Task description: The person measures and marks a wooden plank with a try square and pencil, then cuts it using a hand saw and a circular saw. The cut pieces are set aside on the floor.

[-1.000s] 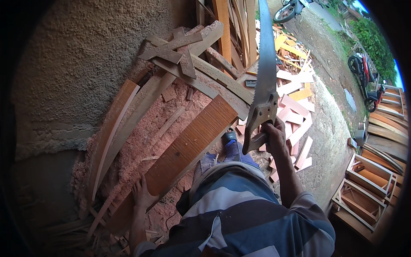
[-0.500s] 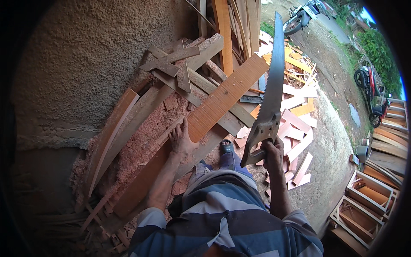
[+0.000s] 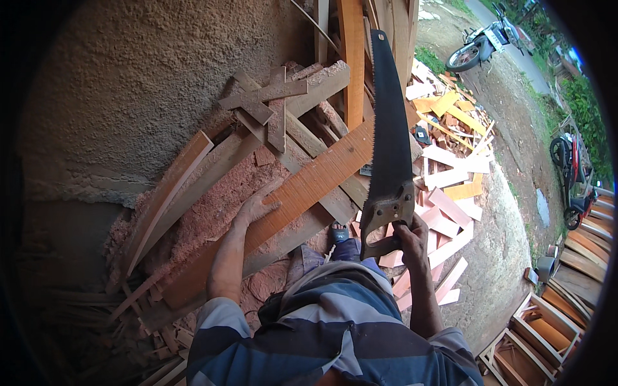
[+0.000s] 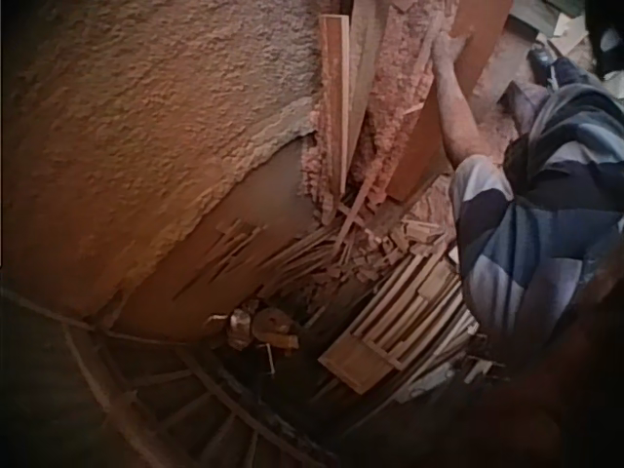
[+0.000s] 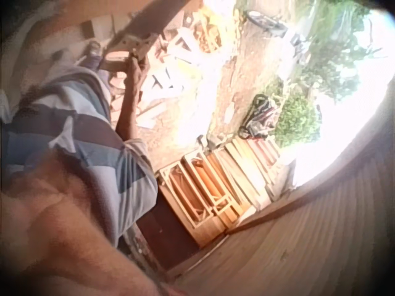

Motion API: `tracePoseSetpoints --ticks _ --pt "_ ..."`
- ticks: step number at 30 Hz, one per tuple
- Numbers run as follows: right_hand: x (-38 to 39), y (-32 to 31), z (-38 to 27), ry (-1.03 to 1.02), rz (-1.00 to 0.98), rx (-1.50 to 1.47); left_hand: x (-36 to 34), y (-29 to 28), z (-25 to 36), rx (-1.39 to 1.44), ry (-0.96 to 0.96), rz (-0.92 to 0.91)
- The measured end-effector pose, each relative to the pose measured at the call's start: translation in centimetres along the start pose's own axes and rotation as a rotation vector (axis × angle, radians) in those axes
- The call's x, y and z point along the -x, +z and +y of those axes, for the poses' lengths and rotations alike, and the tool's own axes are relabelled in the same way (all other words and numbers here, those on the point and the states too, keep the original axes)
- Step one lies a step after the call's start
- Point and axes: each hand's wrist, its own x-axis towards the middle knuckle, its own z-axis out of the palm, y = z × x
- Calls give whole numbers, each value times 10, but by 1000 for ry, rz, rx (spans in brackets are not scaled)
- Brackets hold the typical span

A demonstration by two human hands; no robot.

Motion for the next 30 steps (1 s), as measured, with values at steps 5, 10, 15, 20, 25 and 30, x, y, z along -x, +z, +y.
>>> tracePoseSetpoints --ticks 5,10,15,20,25,30 --pt "-3 14 -1 -49 -22 7 27 -10 39 -89 -146 17" --pt "22 42 -4 -61 -40 11 80 -15 75 -412 -276 180" --pt "50 78 -14 -54 -86 -27 110 0 65 -588 -87 339" --pt "74 96 -25 -158 -135 16 113 3 58 -459 -116 296" --pt "93 94 -27 -275 -152 -62 113 0 64 -476 -134 281" --pt "93 72 -31 -337 -286 22 113 -3 71 -234 -204 391"
